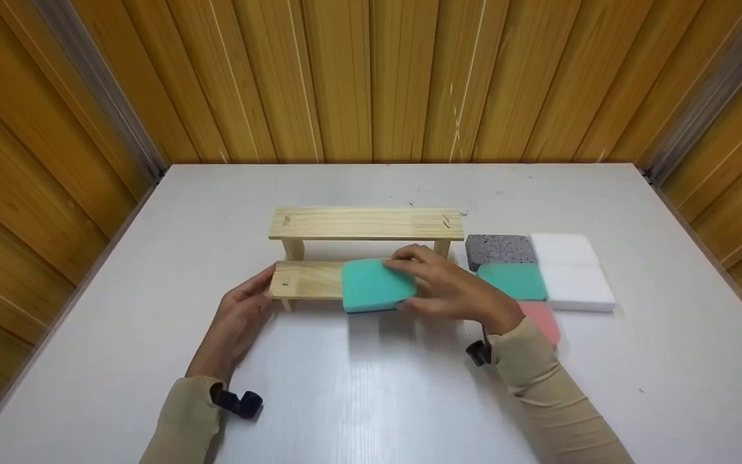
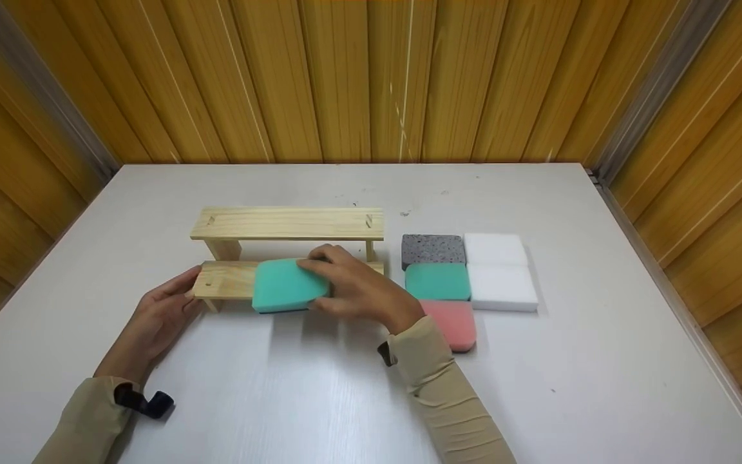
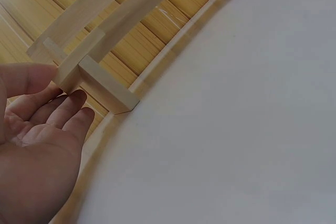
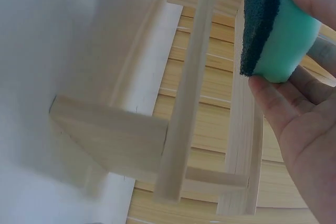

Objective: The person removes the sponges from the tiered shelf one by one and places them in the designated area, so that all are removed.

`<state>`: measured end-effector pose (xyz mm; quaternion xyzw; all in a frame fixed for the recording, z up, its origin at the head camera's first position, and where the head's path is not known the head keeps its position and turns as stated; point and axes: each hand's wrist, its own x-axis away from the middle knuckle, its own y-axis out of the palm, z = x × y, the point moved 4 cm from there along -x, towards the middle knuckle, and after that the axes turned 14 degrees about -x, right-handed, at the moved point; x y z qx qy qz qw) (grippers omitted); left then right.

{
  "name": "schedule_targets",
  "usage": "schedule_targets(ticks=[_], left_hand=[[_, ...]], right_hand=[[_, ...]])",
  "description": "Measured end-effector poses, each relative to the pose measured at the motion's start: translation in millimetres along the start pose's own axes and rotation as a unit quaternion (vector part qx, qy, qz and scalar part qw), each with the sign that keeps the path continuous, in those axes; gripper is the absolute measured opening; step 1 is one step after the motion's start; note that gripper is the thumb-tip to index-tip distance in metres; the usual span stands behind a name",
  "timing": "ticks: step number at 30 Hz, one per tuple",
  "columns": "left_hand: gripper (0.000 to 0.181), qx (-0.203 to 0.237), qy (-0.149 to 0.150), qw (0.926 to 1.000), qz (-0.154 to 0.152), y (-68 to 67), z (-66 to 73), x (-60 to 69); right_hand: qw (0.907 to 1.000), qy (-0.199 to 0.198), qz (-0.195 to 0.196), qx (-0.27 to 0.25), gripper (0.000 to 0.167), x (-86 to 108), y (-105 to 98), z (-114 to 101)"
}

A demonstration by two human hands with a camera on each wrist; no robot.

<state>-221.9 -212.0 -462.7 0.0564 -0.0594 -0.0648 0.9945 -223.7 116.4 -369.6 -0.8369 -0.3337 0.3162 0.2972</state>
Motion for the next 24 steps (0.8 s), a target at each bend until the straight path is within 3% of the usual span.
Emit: schedule_targets(ticks=[9, 20, 24], left_hand=[[0.057, 0.019, 0.004, 0.9998, -0.009, 0.6, 1.6, 0.2], [0.056, 0.018, -0.006, 0.9998, -0.001, 0.8, 0.1, -1.0], [0.057, 0.016, -0.002, 0.9999, -0.003, 0.4, 0.3, -1.0]], right_hand=[[0.9997, 0.020, 0.008, -0.009, 0.060, 10.9, -10, 4], [0.9994, -0.015, 0.029, -0.010, 0.061, 26.6, -23, 5], [0.9995, -0.005, 0.032, -0.007, 0.062, 32.3, -27, 5]])
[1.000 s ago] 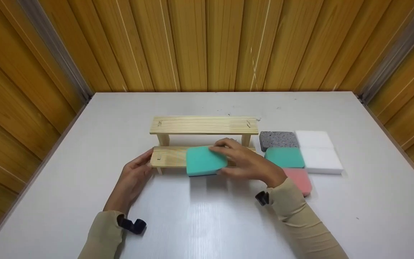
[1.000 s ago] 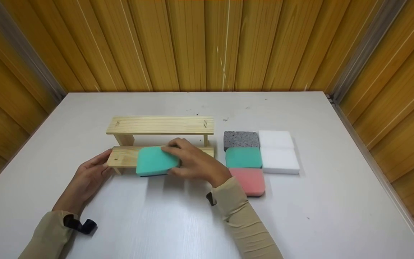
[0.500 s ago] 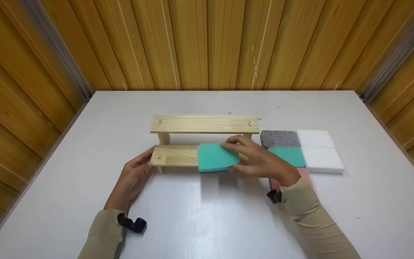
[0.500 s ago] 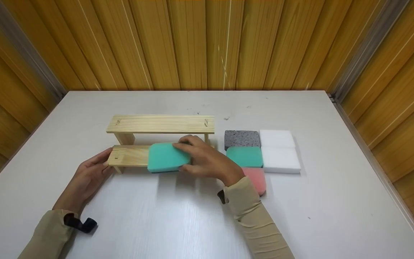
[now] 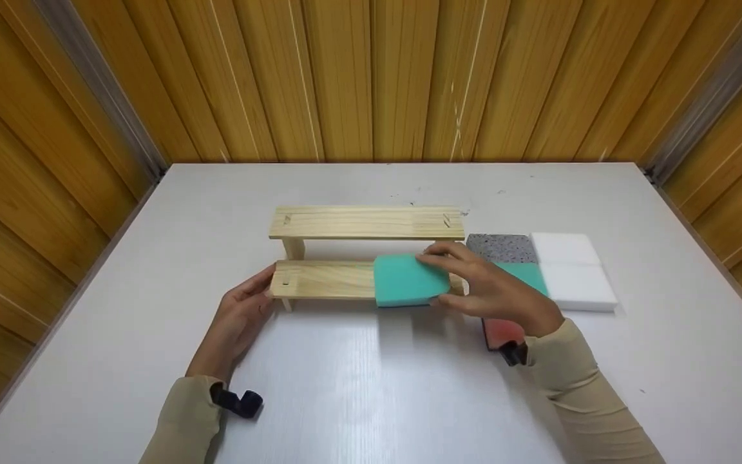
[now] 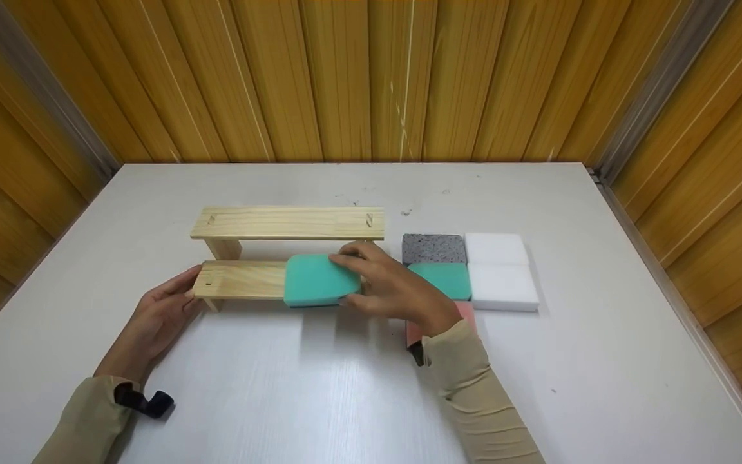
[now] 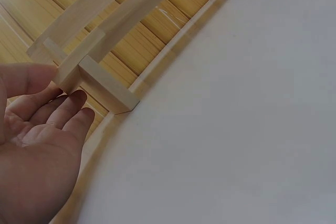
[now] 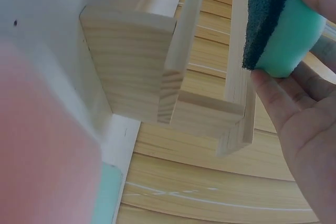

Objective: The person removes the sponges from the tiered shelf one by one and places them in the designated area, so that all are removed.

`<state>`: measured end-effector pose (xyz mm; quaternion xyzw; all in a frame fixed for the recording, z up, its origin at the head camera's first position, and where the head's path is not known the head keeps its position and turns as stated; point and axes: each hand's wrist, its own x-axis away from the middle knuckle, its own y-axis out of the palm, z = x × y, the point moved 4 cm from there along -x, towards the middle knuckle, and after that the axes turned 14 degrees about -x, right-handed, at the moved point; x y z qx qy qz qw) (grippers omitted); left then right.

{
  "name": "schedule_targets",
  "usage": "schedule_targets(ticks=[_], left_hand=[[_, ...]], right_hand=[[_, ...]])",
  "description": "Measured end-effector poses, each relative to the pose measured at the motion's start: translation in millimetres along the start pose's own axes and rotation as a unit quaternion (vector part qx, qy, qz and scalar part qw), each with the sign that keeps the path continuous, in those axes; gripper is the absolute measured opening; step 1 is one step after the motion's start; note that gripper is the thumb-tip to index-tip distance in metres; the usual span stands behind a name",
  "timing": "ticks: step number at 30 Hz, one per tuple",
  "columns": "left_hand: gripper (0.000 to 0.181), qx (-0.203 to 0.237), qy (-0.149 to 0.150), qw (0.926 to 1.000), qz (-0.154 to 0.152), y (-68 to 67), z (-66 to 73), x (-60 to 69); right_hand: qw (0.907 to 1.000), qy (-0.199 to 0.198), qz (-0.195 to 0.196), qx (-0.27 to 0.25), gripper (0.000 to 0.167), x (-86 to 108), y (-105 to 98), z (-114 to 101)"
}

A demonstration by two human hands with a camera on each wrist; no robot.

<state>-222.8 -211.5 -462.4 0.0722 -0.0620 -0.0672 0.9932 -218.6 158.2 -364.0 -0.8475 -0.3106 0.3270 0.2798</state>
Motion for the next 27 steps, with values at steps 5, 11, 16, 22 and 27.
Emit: schedule_targets(ticks=[5, 11, 16, 22, 27], left_hand=[[0.057, 0.002, -0.004, 1.0000, -0.001, -0.7, 0.0, -0.2], [0.056, -0.010, -0.005, 0.9999, 0.003, -0.3, -0.4, -0.1], [0.056, -0.028, 0.004, 0.9996, 0.003, -0.8, -0.5, 0.5], [0.056, -0.031, 0.006, 0.9995, 0.001, -1.7, -0.4, 0.7], [0.057, -0.020, 0.008, 0.9998, -0.005, -1.5, -0.4, 1.5]], right_hand=[[0.9998, 0.021, 0.003, 0.000, 0.064, 7.0, -6, 2], [0.9998, 0.012, 0.016, -0.003, 0.065, 15.2, -14, 4], [0.9991, 0.038, 0.017, -0.008, 0.066, 21.4, -19, 5], [0.9985, 0.050, 0.022, -0.006, 0.065, 28.3, -24, 5], [0.9984, 0.052, 0.024, -0.005, 0.066, 33.7, -28, 7]])
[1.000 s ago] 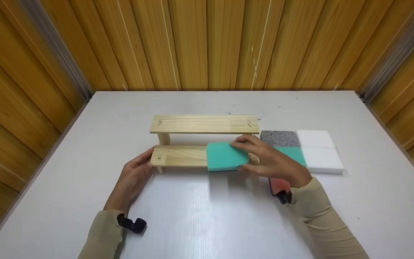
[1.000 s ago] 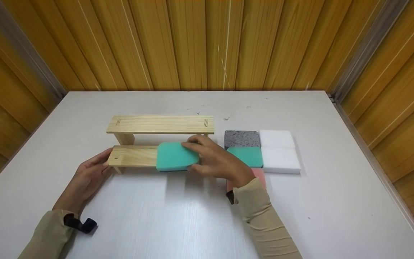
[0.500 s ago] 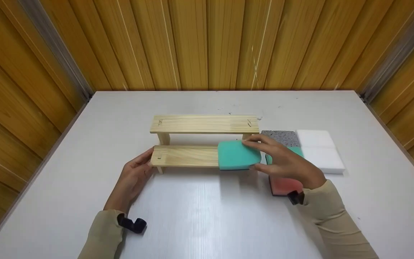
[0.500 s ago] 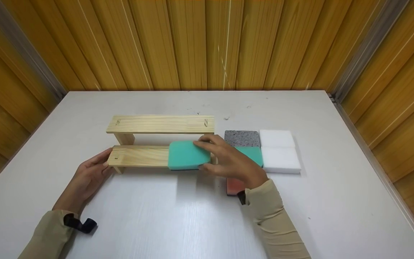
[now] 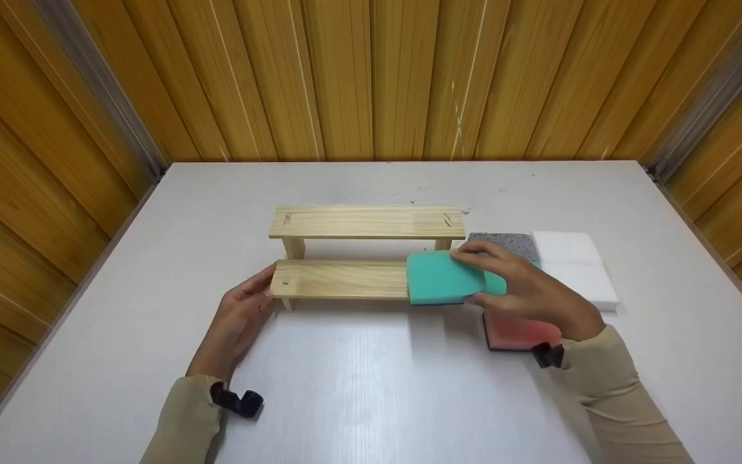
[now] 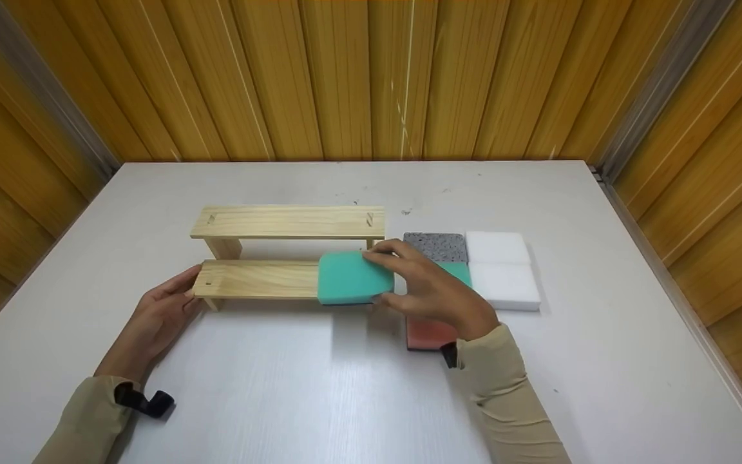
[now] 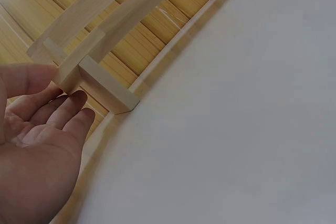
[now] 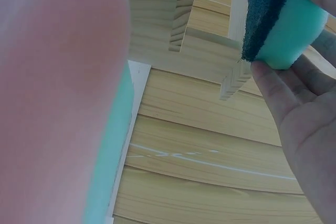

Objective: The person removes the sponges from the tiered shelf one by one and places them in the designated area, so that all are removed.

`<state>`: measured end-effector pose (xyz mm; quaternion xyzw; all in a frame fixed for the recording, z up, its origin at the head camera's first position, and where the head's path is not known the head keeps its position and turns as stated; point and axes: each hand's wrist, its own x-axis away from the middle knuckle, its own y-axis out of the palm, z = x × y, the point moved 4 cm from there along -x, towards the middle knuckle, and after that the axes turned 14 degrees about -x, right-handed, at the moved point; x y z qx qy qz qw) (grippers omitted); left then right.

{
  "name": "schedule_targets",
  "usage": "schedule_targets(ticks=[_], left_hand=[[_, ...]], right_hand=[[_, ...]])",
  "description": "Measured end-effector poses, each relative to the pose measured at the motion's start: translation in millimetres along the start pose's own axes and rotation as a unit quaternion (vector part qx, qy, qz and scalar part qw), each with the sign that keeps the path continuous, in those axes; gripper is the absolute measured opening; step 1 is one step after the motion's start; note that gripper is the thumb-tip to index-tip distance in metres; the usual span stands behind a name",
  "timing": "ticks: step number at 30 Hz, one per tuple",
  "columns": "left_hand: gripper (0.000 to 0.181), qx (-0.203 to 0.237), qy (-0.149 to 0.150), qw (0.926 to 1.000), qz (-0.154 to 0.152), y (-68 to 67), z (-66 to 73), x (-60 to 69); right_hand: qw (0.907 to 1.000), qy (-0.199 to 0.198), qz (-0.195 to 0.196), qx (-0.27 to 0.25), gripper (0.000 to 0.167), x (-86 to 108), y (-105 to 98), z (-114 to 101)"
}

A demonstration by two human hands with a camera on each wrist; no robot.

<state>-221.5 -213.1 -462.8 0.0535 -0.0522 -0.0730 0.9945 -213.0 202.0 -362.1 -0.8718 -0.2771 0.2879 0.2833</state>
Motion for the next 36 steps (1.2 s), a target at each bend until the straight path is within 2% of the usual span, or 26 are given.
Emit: schedule_targets(ticks=[7, 18, 36], left_hand=[[0.058, 0.007, 0.006, 1.0000, -0.003, 0.8, 0.4, 0.5], [0.059, 0.021, -0.007, 0.9997, 0.003, 0.6, 0.8, 1.8], [0.059, 0.016, -0.008, 0.9998, 0.005, 0.4, 1.1, 1.4]], right_hand=[[0.9999, 0.002, 0.008, 0.006, 0.067, 7.3, -8, 2], [0.9995, -0.005, 0.029, 0.012, 0.067, 18.4, -21, 6], [0.9990, -0.024, 0.038, 0.001, 0.072, 33.7, -38, 7]])
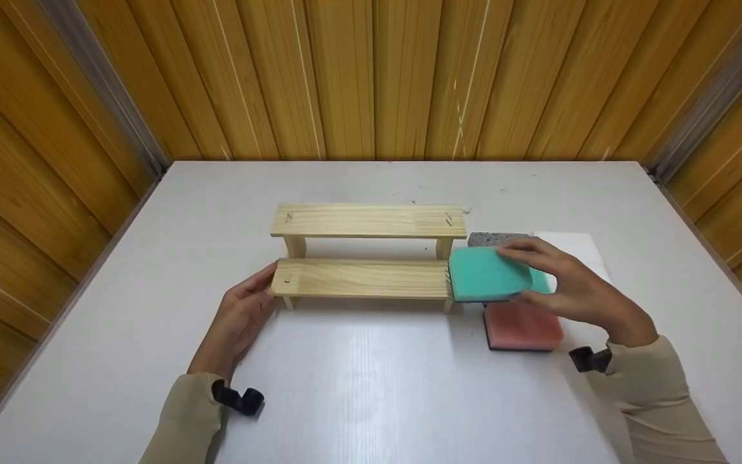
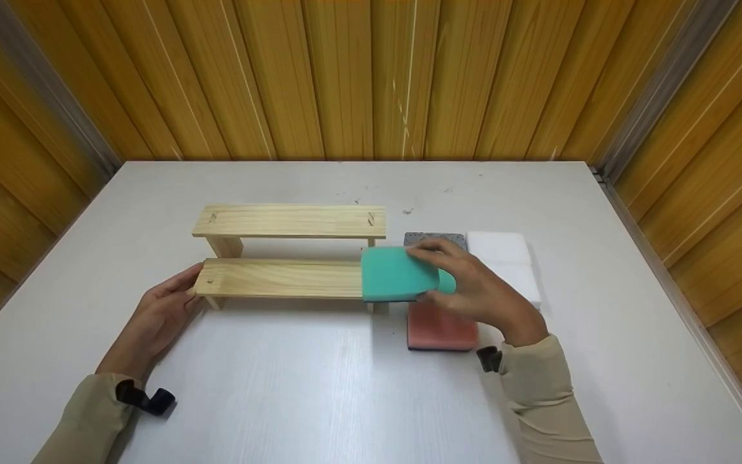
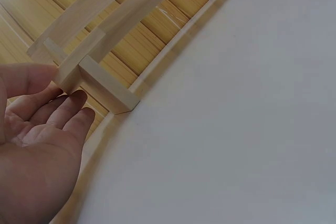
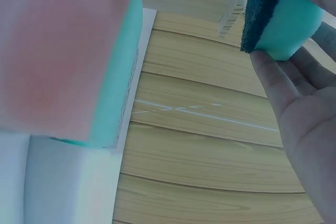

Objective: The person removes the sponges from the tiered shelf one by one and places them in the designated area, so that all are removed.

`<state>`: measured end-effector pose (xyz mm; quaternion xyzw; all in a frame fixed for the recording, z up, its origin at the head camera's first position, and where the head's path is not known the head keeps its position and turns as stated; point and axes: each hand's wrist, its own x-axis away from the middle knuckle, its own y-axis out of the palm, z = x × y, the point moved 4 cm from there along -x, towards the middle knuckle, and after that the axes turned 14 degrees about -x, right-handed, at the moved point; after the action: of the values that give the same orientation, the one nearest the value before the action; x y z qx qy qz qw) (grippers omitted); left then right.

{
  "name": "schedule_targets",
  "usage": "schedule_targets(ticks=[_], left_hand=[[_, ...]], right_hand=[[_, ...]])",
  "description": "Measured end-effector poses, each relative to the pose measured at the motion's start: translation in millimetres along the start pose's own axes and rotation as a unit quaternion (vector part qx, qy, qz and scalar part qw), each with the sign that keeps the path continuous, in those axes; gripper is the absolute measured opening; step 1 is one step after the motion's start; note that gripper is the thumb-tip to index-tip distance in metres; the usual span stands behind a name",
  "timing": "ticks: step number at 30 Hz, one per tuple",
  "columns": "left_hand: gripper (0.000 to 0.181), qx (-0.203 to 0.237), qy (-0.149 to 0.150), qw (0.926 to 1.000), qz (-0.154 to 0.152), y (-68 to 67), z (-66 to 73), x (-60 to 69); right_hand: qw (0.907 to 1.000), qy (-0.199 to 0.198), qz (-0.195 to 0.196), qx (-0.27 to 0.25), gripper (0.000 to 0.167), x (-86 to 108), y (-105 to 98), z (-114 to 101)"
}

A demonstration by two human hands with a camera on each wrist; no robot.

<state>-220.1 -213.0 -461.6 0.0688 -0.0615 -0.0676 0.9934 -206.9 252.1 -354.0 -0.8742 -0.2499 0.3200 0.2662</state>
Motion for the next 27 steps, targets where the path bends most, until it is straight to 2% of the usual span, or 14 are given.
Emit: schedule_targets(ticks=[12, 21, 27], left_hand=[[0.057, 0.002, 0.009, 1.0000, -0.001, 0.6, 0.0, 0.3], [0.057, 0.000, 0.004, 1.0000, 0.002, -0.3, -0.5, -0.6], [0.057, -0.008, 0.003, 1.0000, 0.002, -0.7, -1.1, -0.9]], right_hand=[[0.9998, 0.014, 0.009, 0.013, 0.074, 13.0, -12, 3], [0.9984, 0.046, 0.004, 0.033, 0.075, 25.1, -19, 11], [0.9982, 0.040, 0.010, 0.044, 0.077, 31.2, -23, 13]])
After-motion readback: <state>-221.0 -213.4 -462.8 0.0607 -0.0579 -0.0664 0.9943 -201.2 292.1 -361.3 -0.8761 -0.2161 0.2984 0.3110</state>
